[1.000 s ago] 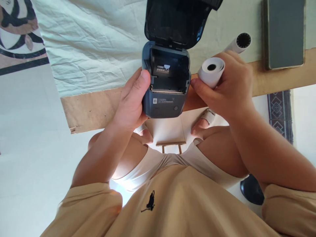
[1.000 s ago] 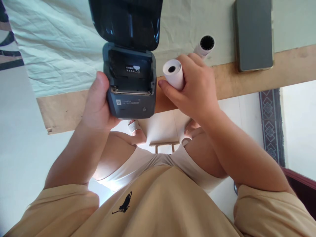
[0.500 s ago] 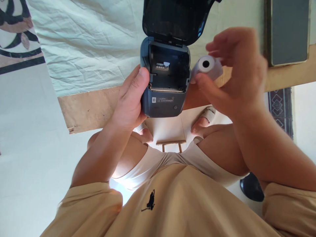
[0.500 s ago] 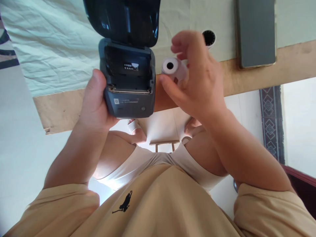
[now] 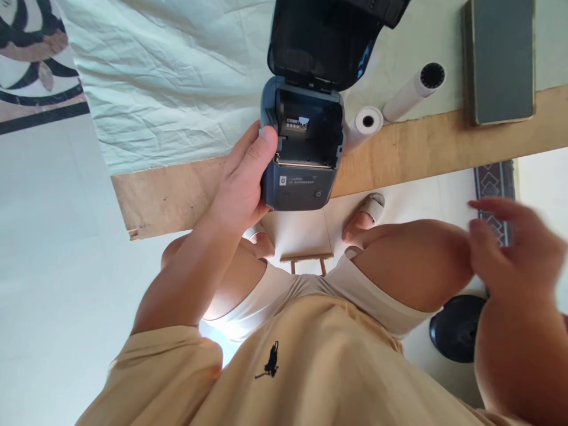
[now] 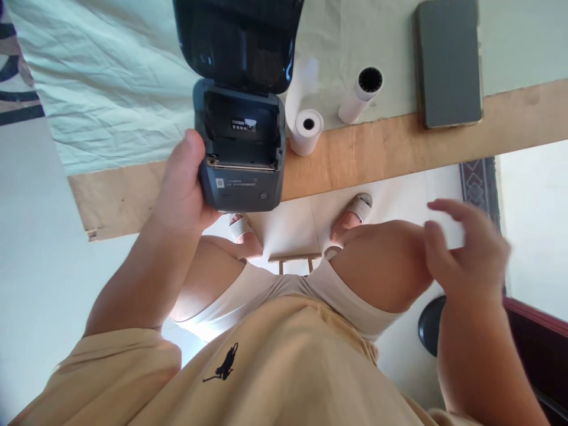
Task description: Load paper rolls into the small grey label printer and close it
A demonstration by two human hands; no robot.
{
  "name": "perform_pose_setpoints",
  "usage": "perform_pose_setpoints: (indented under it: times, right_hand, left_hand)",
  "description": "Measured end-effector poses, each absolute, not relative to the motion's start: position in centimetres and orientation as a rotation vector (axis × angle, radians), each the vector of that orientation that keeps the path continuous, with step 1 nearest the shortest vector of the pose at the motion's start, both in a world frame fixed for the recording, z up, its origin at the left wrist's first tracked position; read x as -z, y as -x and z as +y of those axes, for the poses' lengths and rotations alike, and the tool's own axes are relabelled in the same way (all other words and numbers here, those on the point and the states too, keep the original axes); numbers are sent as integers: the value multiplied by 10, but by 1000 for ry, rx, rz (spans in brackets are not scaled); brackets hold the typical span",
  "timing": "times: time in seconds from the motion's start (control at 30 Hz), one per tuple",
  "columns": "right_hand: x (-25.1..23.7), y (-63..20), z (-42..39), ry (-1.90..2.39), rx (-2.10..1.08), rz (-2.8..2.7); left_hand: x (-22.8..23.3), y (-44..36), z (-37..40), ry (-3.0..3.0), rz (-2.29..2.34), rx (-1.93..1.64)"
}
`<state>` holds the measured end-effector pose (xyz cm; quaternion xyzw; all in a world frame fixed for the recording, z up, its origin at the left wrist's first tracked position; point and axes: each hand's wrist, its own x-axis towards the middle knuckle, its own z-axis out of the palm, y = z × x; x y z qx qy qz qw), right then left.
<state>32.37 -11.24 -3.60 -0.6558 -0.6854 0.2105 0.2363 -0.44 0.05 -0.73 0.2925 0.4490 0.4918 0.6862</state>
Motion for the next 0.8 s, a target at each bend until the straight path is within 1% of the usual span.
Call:
perform_pose_setpoints:
  times: [0.13,0.37,0.47,0.53,0.6,0.8]
  right_hand:
    - [52,-323,-138,2009,-392,-1915]
    - [55,-298,-180,2068,-124,-2114]
    - [54,-280,-199,2084,-105,-2254]
    - [55,-268,-212,2060,-160,-2328]
    - [57,-254,-224,1989,-293,-2406]
    - [70,-221,-241,1556,-944,-2490]
  left_hand:
    - [7,4,2,-647,1034,-1080]
    - [8,4,2,-693,1071,-1057]
    - [8,3,2,-687,1050,-1078]
    - [8,4,2,-682,1050,-1079]
    - [8,4,2,-673,1064,-1078]
    - [9,4,1,-656,1075,-1074]
